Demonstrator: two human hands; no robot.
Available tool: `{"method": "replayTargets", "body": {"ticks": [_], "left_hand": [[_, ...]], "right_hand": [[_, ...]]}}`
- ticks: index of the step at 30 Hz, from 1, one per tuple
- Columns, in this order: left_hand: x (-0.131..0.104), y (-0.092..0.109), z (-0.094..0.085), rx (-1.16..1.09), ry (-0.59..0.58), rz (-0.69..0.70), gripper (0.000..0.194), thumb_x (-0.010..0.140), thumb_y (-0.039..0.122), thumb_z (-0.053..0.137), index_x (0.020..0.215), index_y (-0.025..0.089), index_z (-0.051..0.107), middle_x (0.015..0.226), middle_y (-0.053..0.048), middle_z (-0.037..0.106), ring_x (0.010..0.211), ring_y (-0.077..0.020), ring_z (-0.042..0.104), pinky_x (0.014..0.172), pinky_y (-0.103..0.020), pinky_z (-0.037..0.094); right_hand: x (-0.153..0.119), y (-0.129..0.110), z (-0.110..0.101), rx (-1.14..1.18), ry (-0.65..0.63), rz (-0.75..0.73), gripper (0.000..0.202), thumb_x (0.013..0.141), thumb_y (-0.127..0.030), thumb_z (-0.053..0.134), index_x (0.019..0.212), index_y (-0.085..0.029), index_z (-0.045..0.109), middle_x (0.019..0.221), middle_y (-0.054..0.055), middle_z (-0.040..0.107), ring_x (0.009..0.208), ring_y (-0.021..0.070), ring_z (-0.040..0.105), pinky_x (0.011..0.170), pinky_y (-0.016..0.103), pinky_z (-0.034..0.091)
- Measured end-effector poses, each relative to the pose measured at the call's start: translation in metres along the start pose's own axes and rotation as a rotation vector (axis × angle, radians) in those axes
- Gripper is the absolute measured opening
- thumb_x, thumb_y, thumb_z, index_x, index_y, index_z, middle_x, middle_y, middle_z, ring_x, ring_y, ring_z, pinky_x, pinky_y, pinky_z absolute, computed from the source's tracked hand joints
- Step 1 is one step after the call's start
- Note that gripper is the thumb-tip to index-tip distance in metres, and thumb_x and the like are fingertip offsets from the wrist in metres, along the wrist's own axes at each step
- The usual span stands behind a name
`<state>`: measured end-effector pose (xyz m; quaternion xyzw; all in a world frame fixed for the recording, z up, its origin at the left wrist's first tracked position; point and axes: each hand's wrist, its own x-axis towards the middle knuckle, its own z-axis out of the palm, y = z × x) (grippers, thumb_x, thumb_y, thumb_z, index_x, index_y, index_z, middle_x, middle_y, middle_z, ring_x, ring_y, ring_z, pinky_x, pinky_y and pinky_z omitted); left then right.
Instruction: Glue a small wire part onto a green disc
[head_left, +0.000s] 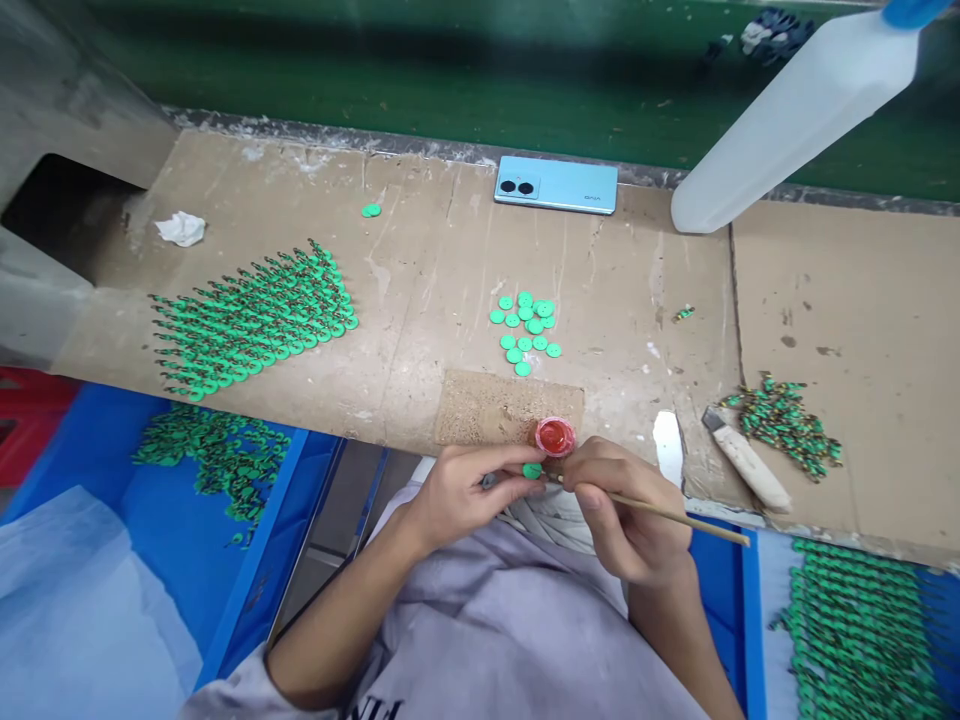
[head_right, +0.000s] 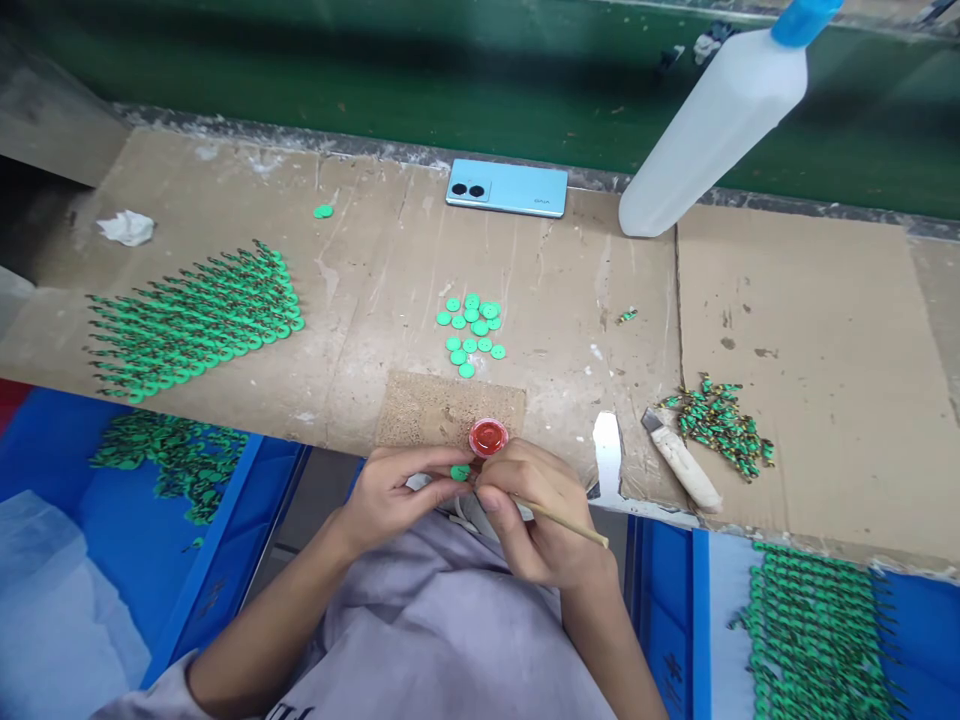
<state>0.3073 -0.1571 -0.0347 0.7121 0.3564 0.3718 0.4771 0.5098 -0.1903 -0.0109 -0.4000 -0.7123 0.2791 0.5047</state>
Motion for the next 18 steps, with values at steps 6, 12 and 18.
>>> {"method": "replayTargets", "body": {"ticks": [6, 12, 18], "left_hand": [[0.0006, 0.0013, -0.0001, -0.003, 0.008, 0.024, 0.019, 0.097, 0.027, 0.078, 0.113, 0.020, 0.083, 0.096, -0.005, 0.088, 0.083, -0.0186, 0.086, 0.078, -0.022, 0.068], [0.0009, 0.0015, -0.0001, 0.011, -0.015, -0.013, 0.018, 0.097, 0.030, 0.078, 0.111, 0.020, 0.084, 0.097, -0.006, 0.089, 0.083, -0.0203, 0.086, 0.077, -0.024, 0.069], [0.0001, 0.0010, -0.0025, 0.026, -0.064, 0.005, 0.018, 0.100, 0.027, 0.072, 0.113, 0.019, 0.084, 0.096, -0.006, 0.088, 0.081, -0.0191, 0.085, 0.074, -0.023, 0.068]], "right_hand": [[0.0008, -0.0013, 0.0004, -0.012, -0.003, 0.004, 0.016, 0.103, -0.010, 0.053, 0.104, -0.022, 0.064, 0.081, 0.003, 0.068, 0.070, 0.0197, 0.066, 0.063, 0.033, 0.055], [0.0015, -0.0024, 0.0008, -0.055, -0.020, -0.007, 0.015, 0.106, -0.012, 0.054, 0.101, -0.022, 0.064, 0.078, 0.003, 0.069, 0.068, 0.0195, 0.065, 0.062, 0.033, 0.055], [0.0039, -0.0039, 0.0007, -0.139, -0.084, -0.047, 0.014, 0.107, -0.022, 0.067, 0.094, -0.023, 0.065, 0.073, 0.001, 0.069, 0.062, 0.0177, 0.064, 0.059, 0.031, 0.054]]}}
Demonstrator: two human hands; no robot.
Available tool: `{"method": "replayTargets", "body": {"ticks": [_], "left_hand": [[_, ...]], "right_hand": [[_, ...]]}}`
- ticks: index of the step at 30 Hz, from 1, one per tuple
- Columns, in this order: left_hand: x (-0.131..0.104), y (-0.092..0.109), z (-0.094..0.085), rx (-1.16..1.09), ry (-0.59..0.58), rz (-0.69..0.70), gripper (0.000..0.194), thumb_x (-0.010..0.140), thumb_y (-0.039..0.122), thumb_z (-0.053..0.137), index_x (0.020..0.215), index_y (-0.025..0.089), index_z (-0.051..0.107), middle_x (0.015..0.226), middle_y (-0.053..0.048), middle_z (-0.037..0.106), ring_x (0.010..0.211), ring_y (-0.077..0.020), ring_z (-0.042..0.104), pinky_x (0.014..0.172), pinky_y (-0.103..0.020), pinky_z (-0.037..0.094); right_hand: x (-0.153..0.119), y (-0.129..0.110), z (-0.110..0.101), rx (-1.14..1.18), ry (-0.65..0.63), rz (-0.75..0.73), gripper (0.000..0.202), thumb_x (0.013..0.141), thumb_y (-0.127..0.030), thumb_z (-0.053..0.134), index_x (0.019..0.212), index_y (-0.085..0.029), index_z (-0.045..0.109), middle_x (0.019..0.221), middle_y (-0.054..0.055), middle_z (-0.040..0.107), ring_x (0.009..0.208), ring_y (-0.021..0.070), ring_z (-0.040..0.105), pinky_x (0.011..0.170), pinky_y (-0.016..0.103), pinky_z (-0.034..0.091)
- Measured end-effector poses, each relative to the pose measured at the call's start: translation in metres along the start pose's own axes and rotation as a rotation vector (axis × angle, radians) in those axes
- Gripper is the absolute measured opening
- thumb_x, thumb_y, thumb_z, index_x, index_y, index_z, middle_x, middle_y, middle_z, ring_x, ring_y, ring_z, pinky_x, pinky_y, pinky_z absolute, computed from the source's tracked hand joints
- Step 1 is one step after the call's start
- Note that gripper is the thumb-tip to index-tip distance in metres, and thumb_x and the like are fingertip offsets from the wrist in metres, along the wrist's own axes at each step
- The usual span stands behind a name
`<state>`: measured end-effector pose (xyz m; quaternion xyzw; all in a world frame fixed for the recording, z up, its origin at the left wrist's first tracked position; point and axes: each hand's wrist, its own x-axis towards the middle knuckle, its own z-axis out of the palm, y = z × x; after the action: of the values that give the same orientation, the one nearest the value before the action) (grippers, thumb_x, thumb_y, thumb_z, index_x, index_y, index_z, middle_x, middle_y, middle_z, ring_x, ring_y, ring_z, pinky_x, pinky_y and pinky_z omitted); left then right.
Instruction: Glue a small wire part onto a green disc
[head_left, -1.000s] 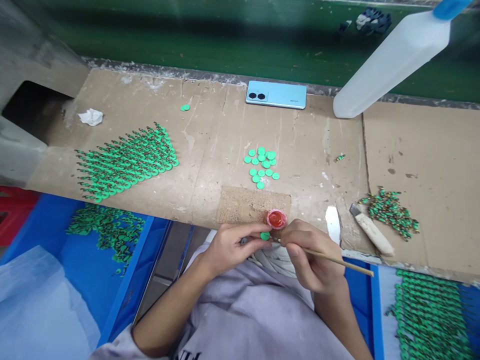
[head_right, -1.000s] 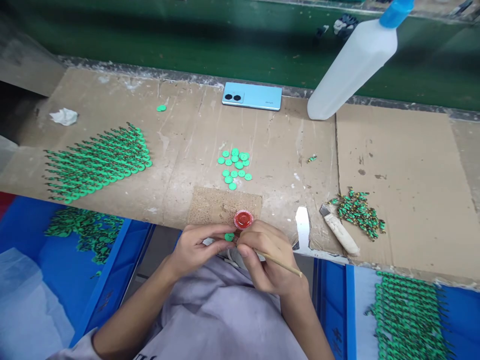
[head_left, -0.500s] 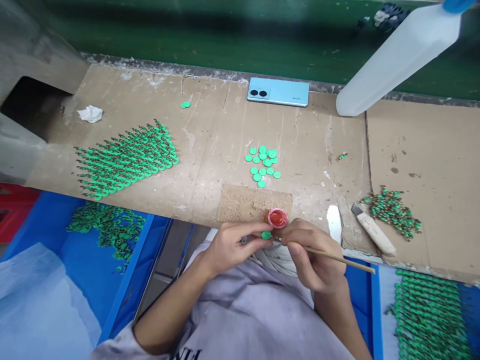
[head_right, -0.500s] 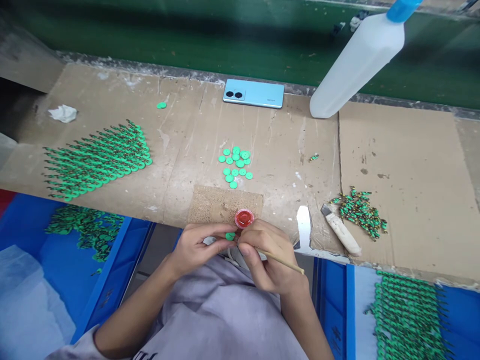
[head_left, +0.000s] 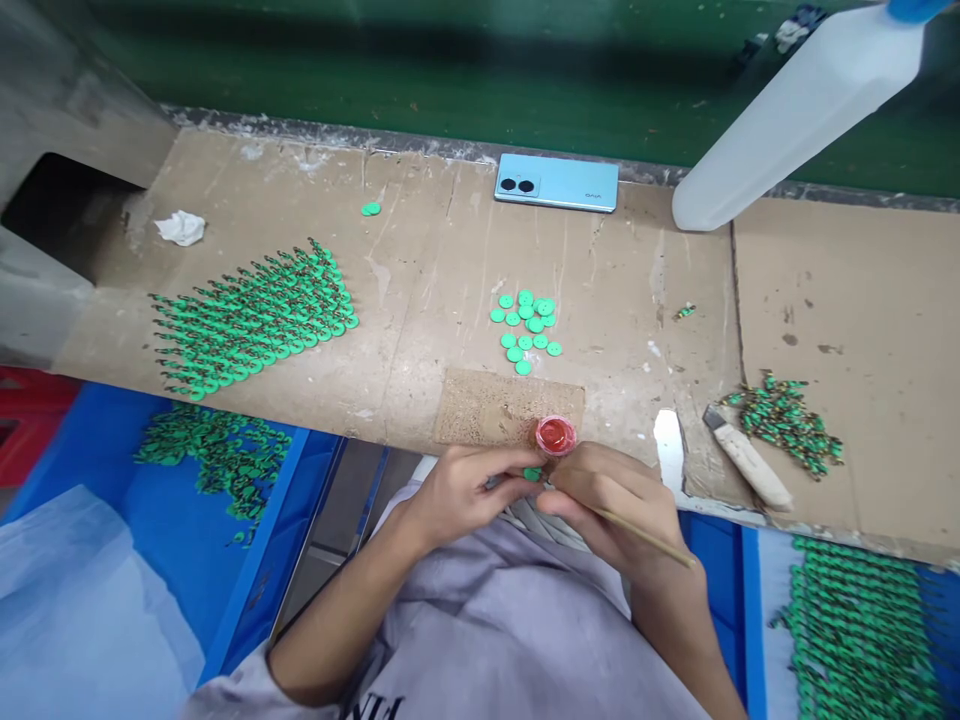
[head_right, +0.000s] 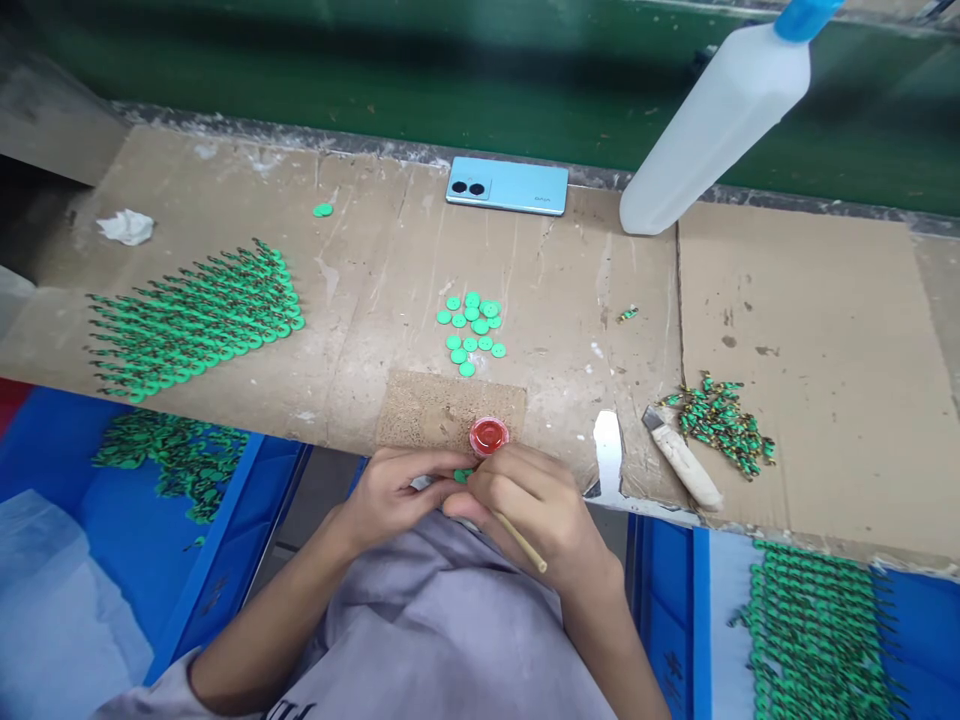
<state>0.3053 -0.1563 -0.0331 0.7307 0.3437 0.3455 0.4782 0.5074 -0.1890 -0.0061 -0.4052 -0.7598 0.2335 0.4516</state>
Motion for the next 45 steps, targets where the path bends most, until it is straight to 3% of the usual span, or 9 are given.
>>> {"method": "replayTargets", "body": {"ticks": [8, 16, 25, 30, 33, 37, 42, 45], "left_hand": [[0.001, 0.003, -0.003, -0.111, 0.023, -0.093, 0.018, 0.093, 0.030, 0.082, 0.109, 0.020, 0.085, 0.098, -0.006, 0.088, 0.085, -0.0203, 0.086, 0.077, -0.024, 0.069], [0.001, 0.006, -0.002, -0.128, 0.009, -0.180, 0.018, 0.093, 0.031, 0.082, 0.107, 0.021, 0.086, 0.093, -0.005, 0.088, 0.077, -0.0193, 0.085, 0.068, -0.022, 0.067], [0.001, 0.003, -0.003, -0.115, 0.020, -0.114, 0.016, 0.093, 0.030, 0.082, 0.106, 0.021, 0.086, 0.093, -0.005, 0.088, 0.080, -0.0197, 0.086, 0.071, -0.023, 0.068], [0.000, -0.001, -0.002, -0.139, 0.024, -0.049, 0.015, 0.096, 0.022, 0.077, 0.109, 0.019, 0.085, 0.086, -0.003, 0.088, 0.075, -0.0176, 0.085, 0.071, -0.020, 0.067], [-0.001, -0.004, 0.000, -0.123, 0.034, 0.015, 0.016, 0.097, 0.018, 0.075, 0.110, 0.019, 0.085, 0.084, -0.003, 0.088, 0.072, -0.0164, 0.085, 0.070, -0.018, 0.066], [-0.002, -0.008, 0.002, -0.060, 0.051, 0.091, 0.019, 0.098, 0.017, 0.073, 0.113, 0.019, 0.084, 0.094, -0.005, 0.089, 0.079, -0.0176, 0.086, 0.075, -0.019, 0.067], [-0.003, -0.011, 0.002, -0.025, 0.054, 0.104, 0.016, 0.097, 0.018, 0.075, 0.111, 0.017, 0.084, 0.092, -0.005, 0.088, 0.078, -0.0175, 0.086, 0.073, -0.019, 0.067], [-0.003, -0.011, 0.002, -0.008, 0.066, 0.101, 0.015, 0.097, 0.019, 0.076, 0.109, 0.018, 0.085, 0.097, -0.007, 0.089, 0.082, -0.0189, 0.086, 0.077, -0.021, 0.068]], "right_hand": [[-0.006, -0.001, 0.001, 0.155, 0.195, -0.029, 0.013, 0.109, -0.018, 0.055, 0.110, -0.021, 0.068, 0.078, 0.004, 0.071, 0.064, 0.0198, 0.068, 0.055, 0.032, 0.056], [-0.005, 0.001, 0.003, 0.151, 0.152, -0.021, 0.016, 0.105, -0.015, 0.054, 0.108, -0.022, 0.068, 0.076, 0.004, 0.071, 0.063, 0.0206, 0.069, 0.054, 0.032, 0.056], [-0.005, 0.002, 0.003, 0.131, 0.106, -0.019, 0.013, 0.109, -0.017, 0.054, 0.106, -0.021, 0.065, 0.078, 0.004, 0.070, 0.066, 0.0186, 0.068, 0.058, 0.031, 0.057], [-0.004, -0.005, -0.002, -0.041, 0.020, -0.011, 0.019, 0.108, -0.030, 0.069, 0.092, -0.021, 0.063, 0.069, -0.001, 0.064, 0.057, 0.0144, 0.059, 0.055, 0.029, 0.048], [-0.003, -0.013, -0.004, -0.127, -0.012, -0.005, 0.020, 0.106, -0.026, 0.072, 0.090, -0.021, 0.060, 0.066, -0.003, 0.062, 0.054, 0.0136, 0.057, 0.055, 0.030, 0.045], [0.000, -0.028, -0.008, -0.173, -0.168, 0.032, 0.009, 0.112, -0.018, 0.059, 0.104, -0.018, 0.063, 0.077, 0.001, 0.070, 0.065, 0.0171, 0.067, 0.060, 0.031, 0.051], [0.001, -0.050, -0.018, -0.333, -0.392, 0.108, 0.033, 0.117, -0.017, 0.033, 0.112, -0.015, 0.066, 0.088, 0.007, 0.071, 0.075, 0.0217, 0.070, 0.063, 0.034, 0.055], [-0.002, -0.054, -0.020, -0.377, -0.420, 0.094, 0.040, 0.117, -0.014, 0.029, 0.114, -0.013, 0.068, 0.089, 0.008, 0.072, 0.076, 0.0219, 0.070, 0.065, 0.034, 0.056]]}}
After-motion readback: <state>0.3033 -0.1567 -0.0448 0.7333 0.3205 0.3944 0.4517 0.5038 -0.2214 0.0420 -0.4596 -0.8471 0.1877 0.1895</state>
